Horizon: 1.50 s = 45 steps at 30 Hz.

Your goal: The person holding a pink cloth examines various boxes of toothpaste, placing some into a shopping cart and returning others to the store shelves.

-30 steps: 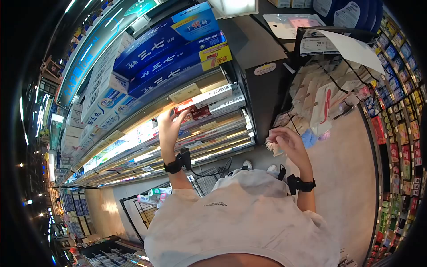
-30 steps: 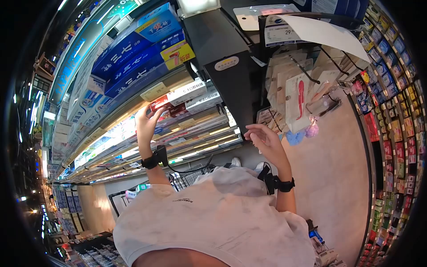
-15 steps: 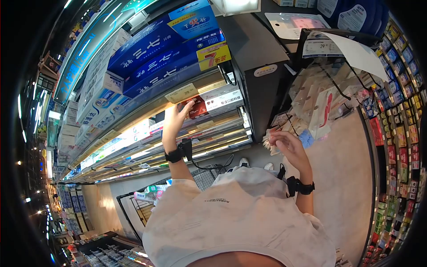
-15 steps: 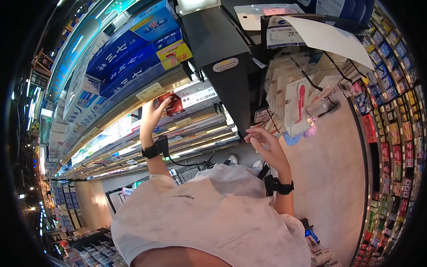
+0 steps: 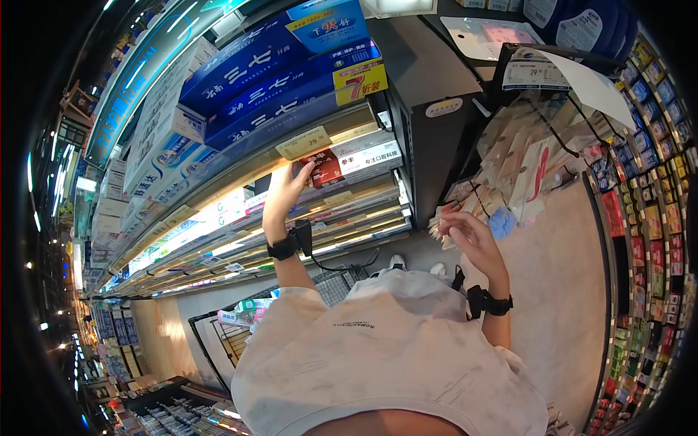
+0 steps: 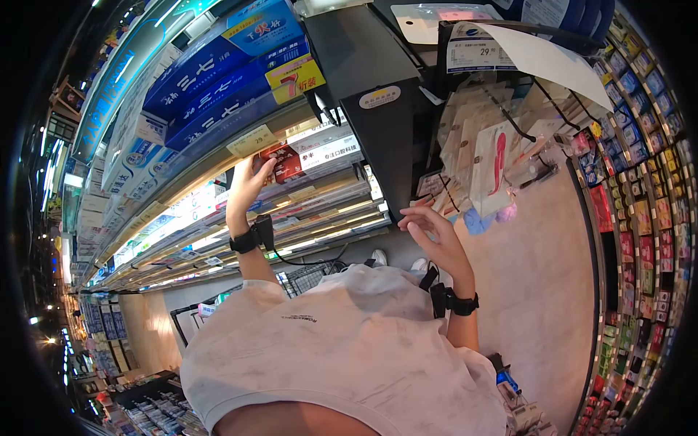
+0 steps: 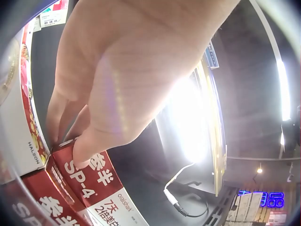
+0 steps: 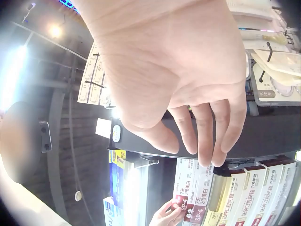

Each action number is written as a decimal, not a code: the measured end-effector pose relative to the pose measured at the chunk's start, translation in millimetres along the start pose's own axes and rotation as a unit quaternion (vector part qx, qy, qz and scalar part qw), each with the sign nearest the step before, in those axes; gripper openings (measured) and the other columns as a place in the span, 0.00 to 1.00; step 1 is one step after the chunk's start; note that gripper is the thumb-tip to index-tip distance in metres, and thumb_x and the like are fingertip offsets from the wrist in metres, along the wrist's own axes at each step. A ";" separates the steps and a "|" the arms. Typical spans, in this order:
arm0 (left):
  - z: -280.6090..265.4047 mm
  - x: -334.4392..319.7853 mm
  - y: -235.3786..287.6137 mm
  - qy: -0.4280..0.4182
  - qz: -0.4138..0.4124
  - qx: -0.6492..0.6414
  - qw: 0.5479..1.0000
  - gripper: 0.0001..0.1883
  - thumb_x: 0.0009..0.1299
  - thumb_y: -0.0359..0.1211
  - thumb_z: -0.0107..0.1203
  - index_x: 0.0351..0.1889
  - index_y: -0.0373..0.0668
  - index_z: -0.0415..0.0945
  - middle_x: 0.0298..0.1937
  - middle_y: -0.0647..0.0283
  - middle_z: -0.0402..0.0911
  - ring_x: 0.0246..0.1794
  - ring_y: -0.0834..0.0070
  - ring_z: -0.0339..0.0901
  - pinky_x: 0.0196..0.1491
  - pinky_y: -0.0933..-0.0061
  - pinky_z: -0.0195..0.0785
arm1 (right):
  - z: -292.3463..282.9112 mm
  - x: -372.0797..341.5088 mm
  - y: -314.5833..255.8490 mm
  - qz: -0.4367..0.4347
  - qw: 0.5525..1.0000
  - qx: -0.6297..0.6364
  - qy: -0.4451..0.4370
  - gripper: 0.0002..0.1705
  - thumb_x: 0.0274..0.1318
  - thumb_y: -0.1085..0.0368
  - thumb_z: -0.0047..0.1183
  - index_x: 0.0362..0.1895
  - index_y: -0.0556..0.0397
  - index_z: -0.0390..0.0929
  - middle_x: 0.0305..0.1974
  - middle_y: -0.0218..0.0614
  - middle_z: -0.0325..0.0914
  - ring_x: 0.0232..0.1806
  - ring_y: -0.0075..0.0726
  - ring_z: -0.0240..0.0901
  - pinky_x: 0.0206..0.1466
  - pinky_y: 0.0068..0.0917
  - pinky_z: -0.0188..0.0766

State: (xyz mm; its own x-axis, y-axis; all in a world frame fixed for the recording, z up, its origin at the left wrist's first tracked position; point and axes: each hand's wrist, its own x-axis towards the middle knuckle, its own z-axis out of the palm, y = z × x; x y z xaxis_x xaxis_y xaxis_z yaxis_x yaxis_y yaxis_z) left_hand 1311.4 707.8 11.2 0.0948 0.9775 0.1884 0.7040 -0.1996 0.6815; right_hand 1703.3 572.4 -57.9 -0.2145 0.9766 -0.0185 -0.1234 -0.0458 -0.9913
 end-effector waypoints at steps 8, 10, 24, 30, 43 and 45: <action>1.9 4.0 -21.5 -0.002 0.023 -0.014 1.000 0.19 0.74 0.40 0.59 0.51 0.31 0.79 0.44 0.47 0.85 0.43 0.54 0.82 0.48 0.65 0.71 | 5.7 -5.9 -1.6 0.006 1.000 -0.026 0.001 0.15 0.69 0.67 0.53 0.56 0.57 0.77 0.45 0.36 0.84 0.51 0.28 0.80 0.57 0.27 0.71; 2.3 3.7 -19.7 0.010 0.039 0.001 0.999 0.19 0.74 0.40 0.59 0.51 0.31 0.79 0.45 0.47 0.85 0.43 0.55 0.82 0.48 0.65 0.72 | 6.3 -6.3 -0.9 0.009 1.000 -0.030 0.004 0.15 0.69 0.67 0.53 0.57 0.57 0.77 0.45 0.36 0.84 0.51 0.29 0.80 0.58 0.28 0.71; -0.9 0.1 -11.6 0.013 -0.014 -0.004 1.000 0.22 0.72 0.46 0.61 0.49 0.32 0.83 0.35 0.50 0.86 0.30 0.64 0.79 0.39 0.66 0.71 | 22.9 -2.9 0.9 0.019 0.999 -0.034 -0.001 0.15 0.69 0.67 0.52 0.57 0.57 0.77 0.46 0.36 0.84 0.51 0.30 0.80 0.59 0.28 0.72; -1.5 2.6 -19.9 -0.007 -0.069 0.007 0.998 0.26 0.71 0.51 0.61 0.46 0.33 0.84 0.23 0.51 0.80 0.22 0.64 0.72 0.33 0.63 0.68 | 30.2 1.8 2.9 0.024 0.999 -0.033 -0.003 0.15 0.70 0.67 0.52 0.58 0.57 0.76 0.46 0.36 0.84 0.51 0.30 0.80 0.59 0.29 0.72; -6.9 5.7 -25.7 -0.057 -0.102 0.038 0.992 0.27 0.71 0.54 0.60 0.48 0.35 0.82 0.27 0.48 0.82 0.25 0.58 0.79 0.35 0.62 0.71 | 54.8 11.1 7.3 0.021 0.998 -0.052 -0.006 0.17 0.68 0.69 0.52 0.59 0.58 0.76 0.47 0.37 0.84 0.51 0.30 0.79 0.57 0.28 0.73; -7.9 5.9 -30.5 -0.067 -0.081 0.059 0.993 0.28 0.71 0.55 0.59 0.48 0.36 0.82 0.26 0.48 0.82 0.26 0.55 0.80 0.35 0.61 0.71 | 58.9 12.2 9.3 0.024 0.999 -0.046 -0.006 0.17 0.68 0.69 0.52 0.59 0.59 0.76 0.47 0.37 0.84 0.51 0.30 0.79 0.57 0.28 0.73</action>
State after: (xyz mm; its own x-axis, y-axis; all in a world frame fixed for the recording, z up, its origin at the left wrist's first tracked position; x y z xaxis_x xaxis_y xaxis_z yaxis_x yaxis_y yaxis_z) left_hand 1284.9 719.1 -2.8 0.0610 0.9980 -0.0190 0.7948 -0.0370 0.6057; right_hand 1642.5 571.5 -59.7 -0.2288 0.9714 -0.0643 -0.0241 -0.0717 -0.9971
